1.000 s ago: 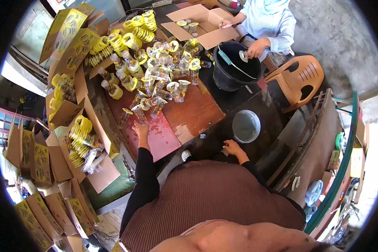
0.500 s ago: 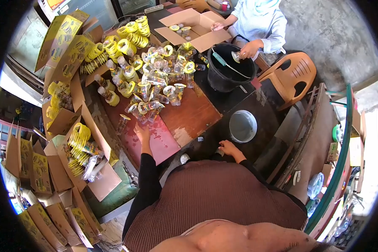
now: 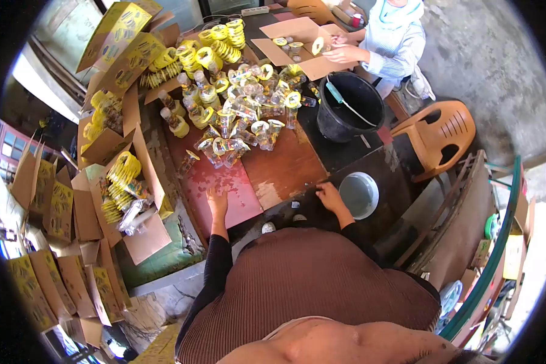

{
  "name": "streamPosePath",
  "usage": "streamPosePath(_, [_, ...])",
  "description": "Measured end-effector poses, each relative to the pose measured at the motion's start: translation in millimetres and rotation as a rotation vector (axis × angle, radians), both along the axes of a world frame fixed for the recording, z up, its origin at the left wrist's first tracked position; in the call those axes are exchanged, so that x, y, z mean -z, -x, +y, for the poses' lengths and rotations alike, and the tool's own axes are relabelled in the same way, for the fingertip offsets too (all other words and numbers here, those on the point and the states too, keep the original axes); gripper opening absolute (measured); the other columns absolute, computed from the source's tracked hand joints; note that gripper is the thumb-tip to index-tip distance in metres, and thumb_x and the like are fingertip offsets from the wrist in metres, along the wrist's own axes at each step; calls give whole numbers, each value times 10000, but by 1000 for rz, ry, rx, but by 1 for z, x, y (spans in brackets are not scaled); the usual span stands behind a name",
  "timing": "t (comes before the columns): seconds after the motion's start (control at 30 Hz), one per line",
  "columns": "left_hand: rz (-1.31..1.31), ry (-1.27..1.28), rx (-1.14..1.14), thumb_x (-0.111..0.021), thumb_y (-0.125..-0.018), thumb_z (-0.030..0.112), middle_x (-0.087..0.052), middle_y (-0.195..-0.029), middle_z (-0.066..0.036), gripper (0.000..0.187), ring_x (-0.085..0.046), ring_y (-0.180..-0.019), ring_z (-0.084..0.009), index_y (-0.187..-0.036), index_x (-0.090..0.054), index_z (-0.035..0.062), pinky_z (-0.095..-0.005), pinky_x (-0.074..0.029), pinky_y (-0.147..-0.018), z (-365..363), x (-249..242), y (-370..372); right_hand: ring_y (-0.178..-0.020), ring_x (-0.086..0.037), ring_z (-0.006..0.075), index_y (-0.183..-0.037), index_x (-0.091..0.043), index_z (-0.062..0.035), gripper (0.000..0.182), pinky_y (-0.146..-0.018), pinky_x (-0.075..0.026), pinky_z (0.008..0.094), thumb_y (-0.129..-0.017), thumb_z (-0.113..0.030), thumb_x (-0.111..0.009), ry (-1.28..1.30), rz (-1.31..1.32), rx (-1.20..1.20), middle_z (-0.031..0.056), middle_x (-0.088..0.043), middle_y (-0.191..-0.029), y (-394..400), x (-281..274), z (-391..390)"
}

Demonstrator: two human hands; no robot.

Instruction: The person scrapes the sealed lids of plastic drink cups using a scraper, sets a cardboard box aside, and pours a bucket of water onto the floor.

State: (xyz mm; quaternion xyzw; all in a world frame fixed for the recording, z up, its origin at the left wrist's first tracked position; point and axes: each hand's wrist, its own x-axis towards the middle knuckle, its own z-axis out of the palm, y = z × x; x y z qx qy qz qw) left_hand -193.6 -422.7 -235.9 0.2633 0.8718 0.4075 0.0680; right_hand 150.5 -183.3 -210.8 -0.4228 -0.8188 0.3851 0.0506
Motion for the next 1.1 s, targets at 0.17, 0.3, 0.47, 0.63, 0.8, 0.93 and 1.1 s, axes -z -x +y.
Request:
streamPosePath(0.17, [-29, -41, -101, -689, -746, 88, -575, -1057, -175, 427, -597, -967, -313, -1160, -585, 57, -407, -483, -848, -34, 4, -19, -985, -530, 323, -1147, -554, -37, 341, -863, -433, 407, -818, -64, -641, -522, 471, 309, 145, -502, -1045, 45, -106, 52])
streamPosePath(0.3, [-108, -66, -212, -685, -767, 106, -577, -1076, -168, 399, -618, -921, -292, -1153, -592, 64, -392, -490, -833, -64, 19, -37, -1081, -466, 370, -1226, -529, -68, 495, -908, -385, 460, -772, -152, -709, -1015, 491, 349, 141, -514, -1115, 51, -182, 101])
streamPosePath(0.47, [-154, 31, -221, -654, -815, 124, -600, -1109, -157, 370, -633, -929, -274, -1170, -586, 48, -376, -481, -868, -76, -6, -71, -991, -551, 339, -1153, -576, -69, 417, -851, -428, 433, -783, -199, -716, -782, 497, 103, 141, -584, -1026, 31, -166, 174])
streamPosePath(0.63, [-221, 19, -209, -651, -838, 133, -601, -1122, -141, 350, -643, -923, -235, -1173, -593, 53, -351, -502, -839, -69, -9, -97, -798, -619, 283, -958, -646, -16, 180, -717, -484, 369, -874, -176, -641, -526, 515, -21, 141, -607, -900, 17, -165, 212])
streamPosePath(0.8, [-263, 58, -163, -653, -842, 138, -601, -1122, -139, 362, -646, -946, -237, -1190, -587, 65, -347, -508, -827, -48, -15, -113, -782, -620, 226, -931, -648, -8, 239, -676, -471, 340, -860, -233, -680, -330, 474, -97, 122, -601, -858, 26, -172, 216])
streamPosePath(0.93, [-284, 72, -127, -646, -848, 147, -602, -1135, -137, 356, -642, -985, -240, -1190, -588, 70, -350, -507, -834, -31, -29, -127, -733, -596, 231, -895, -639, -2, 247, -657, -453, 329, -881, -249, -654, -279, 432, -129, 119, -596, -816, 31, -170, 224])
streamPosePath(1.1, [-337, 22, -159, -651, -840, 119, -604, -1146, -135, 358, -638, -996, -238, -1183, -584, 42, -344, -511, -842, -31, -36, -141, -779, -614, 250, -945, -620, -14, 244, -718, -460, 332, -940, -250, -558, -238, 549, -102, 125, -618, -819, 30, -171, 238])
